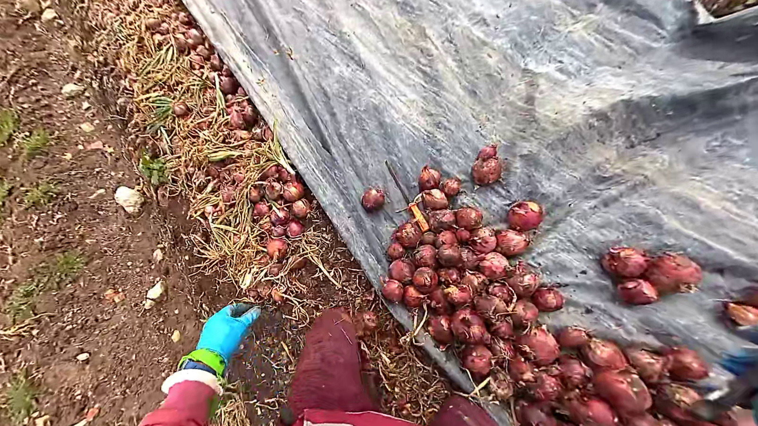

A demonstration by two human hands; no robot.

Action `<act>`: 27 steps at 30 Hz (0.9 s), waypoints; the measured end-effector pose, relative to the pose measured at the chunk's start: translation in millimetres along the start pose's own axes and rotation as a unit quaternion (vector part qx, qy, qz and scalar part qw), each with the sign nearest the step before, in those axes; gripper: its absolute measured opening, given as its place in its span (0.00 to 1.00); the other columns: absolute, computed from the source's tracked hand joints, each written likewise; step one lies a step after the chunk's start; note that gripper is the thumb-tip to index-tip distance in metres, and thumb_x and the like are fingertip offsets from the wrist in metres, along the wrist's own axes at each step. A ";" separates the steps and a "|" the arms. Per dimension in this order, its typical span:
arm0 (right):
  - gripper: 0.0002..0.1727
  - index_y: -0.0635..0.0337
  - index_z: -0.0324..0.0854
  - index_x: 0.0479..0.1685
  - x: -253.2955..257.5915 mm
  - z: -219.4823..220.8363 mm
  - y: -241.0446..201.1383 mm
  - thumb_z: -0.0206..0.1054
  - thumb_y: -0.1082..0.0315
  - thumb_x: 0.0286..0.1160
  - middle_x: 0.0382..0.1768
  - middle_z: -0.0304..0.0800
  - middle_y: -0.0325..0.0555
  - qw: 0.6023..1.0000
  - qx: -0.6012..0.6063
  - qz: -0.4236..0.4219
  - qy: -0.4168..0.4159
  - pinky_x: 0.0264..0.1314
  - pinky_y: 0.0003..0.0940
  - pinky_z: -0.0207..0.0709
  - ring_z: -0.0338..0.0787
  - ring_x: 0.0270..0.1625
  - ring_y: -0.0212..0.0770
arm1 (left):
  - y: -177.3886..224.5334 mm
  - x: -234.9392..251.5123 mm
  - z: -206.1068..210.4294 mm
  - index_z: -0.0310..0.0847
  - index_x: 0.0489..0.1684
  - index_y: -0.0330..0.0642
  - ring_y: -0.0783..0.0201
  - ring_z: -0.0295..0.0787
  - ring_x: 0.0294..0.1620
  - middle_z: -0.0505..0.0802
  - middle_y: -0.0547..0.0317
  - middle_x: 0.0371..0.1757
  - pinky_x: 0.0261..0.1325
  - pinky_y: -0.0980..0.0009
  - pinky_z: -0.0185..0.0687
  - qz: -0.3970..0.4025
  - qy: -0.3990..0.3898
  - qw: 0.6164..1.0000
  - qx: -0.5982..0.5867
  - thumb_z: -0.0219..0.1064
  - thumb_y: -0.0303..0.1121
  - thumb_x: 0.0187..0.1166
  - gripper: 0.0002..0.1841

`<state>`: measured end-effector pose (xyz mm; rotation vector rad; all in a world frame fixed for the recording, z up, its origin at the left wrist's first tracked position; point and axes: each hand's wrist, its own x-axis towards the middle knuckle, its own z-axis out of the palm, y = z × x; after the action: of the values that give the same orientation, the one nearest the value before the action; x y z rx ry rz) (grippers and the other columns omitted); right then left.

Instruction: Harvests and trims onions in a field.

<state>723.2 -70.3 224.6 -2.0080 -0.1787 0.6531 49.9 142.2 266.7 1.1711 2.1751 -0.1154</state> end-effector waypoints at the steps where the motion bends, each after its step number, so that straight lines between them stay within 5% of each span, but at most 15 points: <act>1: 0.17 0.67 0.77 0.60 -4.2 36.6 24.9 0.67 0.65 0.78 0.31 0.90 0.43 0.999 -0.020 -0.011 -0.046 0.31 0.32 0.87 0.89 0.25 0.31 | -2.6 17.1 -1.1 0.86 0.65 0.45 0.51 0.97 0.48 0.96 0.47 0.54 0.56 0.47 0.93 -0.020 -0.003 0.998 -0.065 0.72 0.50 0.82 0.22; 4: 0.22 0.57 0.84 0.66 -83.1 183.7 80.1 0.71 0.66 0.71 0.46 0.95 0.50 0.979 -0.114 0.037 -0.168 0.43 0.52 0.90 0.94 0.37 0.46 | 25.8 103.6 0.8 0.85 0.65 0.42 0.51 0.98 0.44 0.96 0.46 0.52 0.51 0.49 0.95 -0.011 -0.026 0.992 -0.123 0.71 0.45 0.84 0.20; 7: 0.42 0.45 0.79 0.78 -174.8 343.6 116.4 0.76 0.37 0.60 0.54 0.95 0.51 0.901 -0.359 0.071 -0.233 0.60 0.65 0.82 0.94 0.54 0.55 | 74.8 235.0 27.8 0.88 0.66 0.49 0.53 0.95 0.55 0.96 0.52 0.55 0.64 0.44 0.89 0.081 -0.023 0.996 -0.030 0.74 0.51 0.79 0.23; 10: 0.62 0.45 0.58 0.93 -235.4 459.8 162.5 0.75 0.27 0.53 0.67 0.90 0.51 0.800 -0.524 0.033 -0.290 0.58 0.66 0.83 0.93 0.58 0.56 | 62.5 325.2 69.3 0.81 0.74 0.48 0.37 0.90 0.63 0.92 0.40 0.62 0.65 0.30 0.82 0.088 0.012 0.995 0.050 0.80 0.55 0.68 0.35; 12: 0.65 0.49 0.56 0.93 -245.0 504.8 194.9 0.81 0.32 0.47 0.72 0.84 0.53 0.772 -0.569 0.038 -0.280 0.58 0.63 0.84 0.91 0.62 0.56 | 46.2 358.7 93.4 0.78 0.74 0.42 0.31 0.85 0.67 0.86 0.29 0.67 0.65 0.29 0.82 0.023 0.027 0.996 0.078 0.85 0.55 0.59 0.42; 16: 0.64 0.51 0.63 0.89 -244.4 525.0 220.7 0.82 0.32 0.42 0.69 0.85 0.53 0.725 -0.639 0.091 -0.241 0.56 0.61 0.86 0.91 0.61 0.56 | 28.5 396.3 108.3 0.79 0.78 0.45 0.35 0.79 0.76 0.82 0.30 0.73 0.76 0.41 0.79 -0.067 0.032 0.996 0.043 0.91 0.44 0.53 0.45; 20: 0.58 0.51 0.72 0.80 -254.5 519.8 180.7 0.77 0.31 0.37 0.62 0.90 0.49 0.693 -0.653 0.126 -0.278 0.54 0.62 0.86 0.94 0.55 0.53 | 21.4 400.9 90.3 0.73 0.81 0.40 0.36 0.81 0.76 0.81 0.29 0.75 0.74 0.42 0.81 -0.067 -0.063 0.991 0.093 0.88 0.34 0.52 0.47; 24: 0.64 0.49 0.70 0.84 -250.1 528.8 73.7 0.73 0.21 0.37 0.61 0.91 0.46 0.755 -0.596 0.067 -0.266 0.57 0.59 0.85 0.93 0.56 0.50 | 18.1 420.9 65.1 0.82 0.70 0.34 0.42 0.87 0.71 0.91 0.38 0.66 0.75 0.41 0.79 -0.009 -0.208 0.958 0.195 0.83 0.49 0.63 0.37; 27: 0.59 0.51 0.76 0.79 -209.3 525.0 24.1 0.73 0.20 0.45 0.52 0.94 0.49 0.831 -0.511 0.076 -0.208 0.61 0.60 0.82 0.92 0.56 0.51 | 8.6 414.8 37.5 0.90 0.60 0.39 0.43 0.89 0.68 0.93 0.40 0.61 0.74 0.37 0.78 0.047 -0.236 0.947 0.213 0.71 0.59 0.77 0.30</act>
<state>272.0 240.7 84.2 -2.8779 -0.7722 1.2829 -84.0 429.9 -3.1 1.3117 1.7062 -0.7769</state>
